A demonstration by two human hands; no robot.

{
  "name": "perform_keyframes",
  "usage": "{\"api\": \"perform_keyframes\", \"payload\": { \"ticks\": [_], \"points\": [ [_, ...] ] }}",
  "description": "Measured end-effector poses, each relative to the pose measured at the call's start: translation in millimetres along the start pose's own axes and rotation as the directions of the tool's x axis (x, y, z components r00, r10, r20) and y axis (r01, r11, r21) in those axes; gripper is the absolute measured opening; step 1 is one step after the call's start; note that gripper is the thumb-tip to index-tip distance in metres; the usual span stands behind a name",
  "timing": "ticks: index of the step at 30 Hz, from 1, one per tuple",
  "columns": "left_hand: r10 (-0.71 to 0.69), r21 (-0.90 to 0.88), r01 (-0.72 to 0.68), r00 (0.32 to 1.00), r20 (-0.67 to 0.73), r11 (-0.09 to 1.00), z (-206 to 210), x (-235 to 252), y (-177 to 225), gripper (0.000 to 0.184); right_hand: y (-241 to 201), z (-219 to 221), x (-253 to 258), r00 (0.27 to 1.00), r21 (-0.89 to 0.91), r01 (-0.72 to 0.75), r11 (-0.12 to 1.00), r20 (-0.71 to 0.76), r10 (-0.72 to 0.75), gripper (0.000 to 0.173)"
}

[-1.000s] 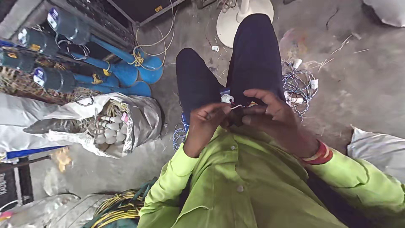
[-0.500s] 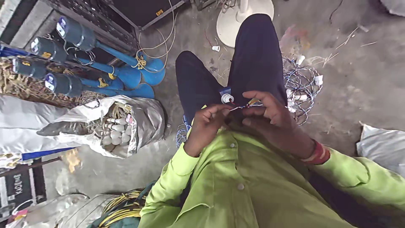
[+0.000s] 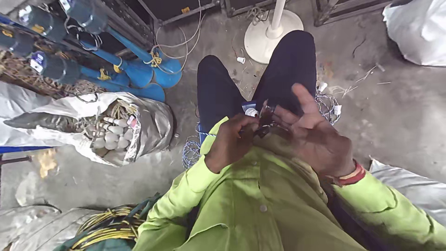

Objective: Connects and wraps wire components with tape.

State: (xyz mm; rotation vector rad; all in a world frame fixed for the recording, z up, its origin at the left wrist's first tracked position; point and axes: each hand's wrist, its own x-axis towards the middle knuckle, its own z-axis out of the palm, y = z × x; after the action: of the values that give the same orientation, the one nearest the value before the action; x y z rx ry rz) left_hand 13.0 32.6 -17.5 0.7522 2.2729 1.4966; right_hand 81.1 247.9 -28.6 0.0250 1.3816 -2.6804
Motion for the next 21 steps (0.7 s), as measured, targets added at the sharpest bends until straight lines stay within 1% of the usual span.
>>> {"api": "perform_keyframes", "payload": {
  "ticks": [1,3,5,6,7,9,11,12,14,15,17,18,20,21],
  "points": [
    [-0.026,-0.047,0.027,1.0,0.014,0.999,1,-2,0,0.015,0,-1,0,1.0,-0.067,-0.004,0.998,0.024,0.005,0.098],
    [-0.071,-0.154,0.077,0.997,0.04,0.985,2,-5,0,0.015,-2,-4,1,0.991,-0.238,-0.001,0.971,0.128,0.033,0.106],
    [-0.079,-0.182,0.088,0.995,0.056,0.979,2,-8,0,0.013,-2,-3,2,0.981,-0.459,0.024,0.888,0.18,0.067,0.109],
    [-0.059,-0.13,0.063,0.998,0.031,0.99,3,-9,0,0.013,-2,-1,2,0.981,-0.537,0.015,0.843,0.17,0.091,0.107],
    [-0.014,-0.03,0.014,1.0,-0.019,0.999,3,-8,-1,0.012,-3,-1,4,0.981,-0.599,0.013,0.801,0.161,0.105,0.103],
    [0.111,0.218,-0.084,0.987,-0.118,0.972,5,-6,0,0.014,0,-1,8,0.985,-0.702,0.025,0.711,0.138,0.102,0.094],
    [0.236,0.398,-0.151,0.956,-0.174,0.905,8,-5,-1,0.016,5,1,9,0.994,-0.76,0.057,0.647,0.103,0.033,0.085],
    [0.289,0.456,-0.177,0.939,-0.187,0.872,10,-3,-2,0.017,7,2,9,0.996,-0.776,0.069,0.627,0.086,-0.004,0.082],
    [0.356,0.515,-0.219,0.916,-0.183,0.829,11,0,-3,0.023,8,5,8,0.996,-0.794,0.085,0.602,0.065,-0.055,0.077],
    [0.383,0.516,-0.25,0.908,-0.168,0.819,12,0,-4,0.025,8,6,7,0.996,-0.795,0.087,0.6,0.053,-0.073,0.074],
    [0.418,0.501,-0.305,0.899,-0.128,0.81,12,-1,-5,0.018,8,8,4,0.986,-0.793,0.123,0.596,0.029,-0.165,0.066],
    [0.417,0.496,-0.307,0.9,-0.126,0.812,12,-2,-5,0.016,10,9,2,0.969,-0.797,0.163,0.582,0.017,-0.248,0.058],
    [0.376,0.471,-0.267,0.914,-0.154,0.841,9,-4,-4,0.014,14,7,-2,0.907,-0.831,0.231,0.507,-0.005,-0.422,0.039],
    [0.346,0.448,-0.236,0.92,-0.181,0.862,7,-3,-4,0.014,15,6,-2,0.88,-0.849,0.254,0.463,0.004,-0.474,0.029]
  ]
}}
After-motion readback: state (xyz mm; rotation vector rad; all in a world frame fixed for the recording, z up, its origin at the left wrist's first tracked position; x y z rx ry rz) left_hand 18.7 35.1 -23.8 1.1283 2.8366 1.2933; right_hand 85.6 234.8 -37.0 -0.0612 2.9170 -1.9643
